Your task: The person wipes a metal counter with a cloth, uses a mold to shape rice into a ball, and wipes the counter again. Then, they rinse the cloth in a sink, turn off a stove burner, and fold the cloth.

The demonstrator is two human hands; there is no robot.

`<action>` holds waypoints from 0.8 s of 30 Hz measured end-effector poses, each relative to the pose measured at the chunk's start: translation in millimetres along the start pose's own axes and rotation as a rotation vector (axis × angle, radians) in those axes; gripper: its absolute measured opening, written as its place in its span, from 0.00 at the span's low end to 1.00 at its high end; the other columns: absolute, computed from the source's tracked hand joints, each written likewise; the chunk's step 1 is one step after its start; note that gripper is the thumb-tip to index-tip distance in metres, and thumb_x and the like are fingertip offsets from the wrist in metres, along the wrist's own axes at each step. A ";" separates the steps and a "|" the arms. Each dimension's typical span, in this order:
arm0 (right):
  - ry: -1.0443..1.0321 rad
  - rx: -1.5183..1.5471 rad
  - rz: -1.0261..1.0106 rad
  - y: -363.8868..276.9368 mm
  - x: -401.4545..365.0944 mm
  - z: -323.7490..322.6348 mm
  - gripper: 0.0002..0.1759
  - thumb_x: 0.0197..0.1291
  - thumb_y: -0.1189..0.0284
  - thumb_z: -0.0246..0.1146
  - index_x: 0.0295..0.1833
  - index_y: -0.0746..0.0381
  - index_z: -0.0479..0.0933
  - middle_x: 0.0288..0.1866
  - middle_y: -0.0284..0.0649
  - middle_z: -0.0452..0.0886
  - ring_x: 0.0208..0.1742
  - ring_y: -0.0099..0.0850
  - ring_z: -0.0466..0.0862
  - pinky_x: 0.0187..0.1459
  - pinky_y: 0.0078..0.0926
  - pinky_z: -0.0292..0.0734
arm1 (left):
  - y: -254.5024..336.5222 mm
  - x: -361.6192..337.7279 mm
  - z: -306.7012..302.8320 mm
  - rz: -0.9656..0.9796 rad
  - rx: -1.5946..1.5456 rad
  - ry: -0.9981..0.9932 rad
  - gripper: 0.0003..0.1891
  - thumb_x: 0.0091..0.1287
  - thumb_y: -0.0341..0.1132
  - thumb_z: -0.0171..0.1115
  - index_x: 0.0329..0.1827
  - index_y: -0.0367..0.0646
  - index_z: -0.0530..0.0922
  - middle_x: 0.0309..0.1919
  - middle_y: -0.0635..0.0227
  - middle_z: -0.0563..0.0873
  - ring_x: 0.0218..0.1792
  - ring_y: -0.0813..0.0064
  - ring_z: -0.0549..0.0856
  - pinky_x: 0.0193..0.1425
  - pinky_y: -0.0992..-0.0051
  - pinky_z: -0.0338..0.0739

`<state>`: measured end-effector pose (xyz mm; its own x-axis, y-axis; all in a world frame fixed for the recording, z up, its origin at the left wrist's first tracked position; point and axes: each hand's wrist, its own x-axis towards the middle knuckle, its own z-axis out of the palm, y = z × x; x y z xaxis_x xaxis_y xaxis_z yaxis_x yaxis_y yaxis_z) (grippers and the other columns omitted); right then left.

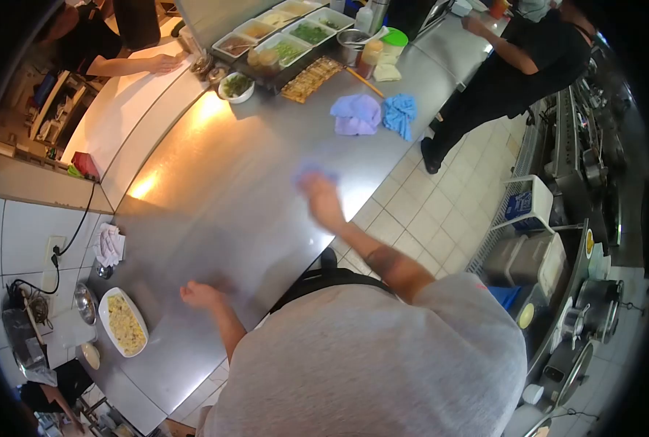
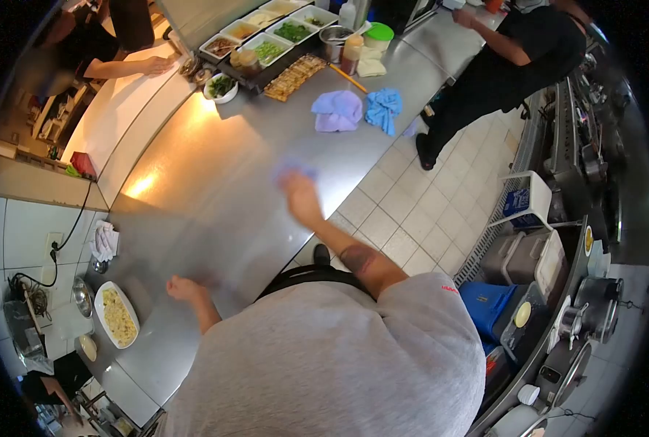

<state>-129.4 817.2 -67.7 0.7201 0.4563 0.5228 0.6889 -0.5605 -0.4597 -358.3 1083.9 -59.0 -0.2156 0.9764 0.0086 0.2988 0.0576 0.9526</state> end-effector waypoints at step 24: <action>0.324 -0.197 0.743 345.7 94.2 -245.2 0.19 0.50 0.75 0.54 0.50 0.58 0.77 0.46 0.53 0.78 0.46 0.49 0.79 0.47 0.38 0.75 | 164.0 -288.3 211.9 1.219 0.030 -1.205 0.14 0.53 0.28 0.56 0.44 0.39 0.75 0.48 0.55 0.76 0.51 0.55 0.73 0.57 0.62 0.66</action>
<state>156.1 496.9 -1.4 0.9010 -0.2845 0.3274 -0.0048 -0.7613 -0.6484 -50.2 855.9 30.3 0.8970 0.0483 0.4394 -0.2337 -0.7918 0.5642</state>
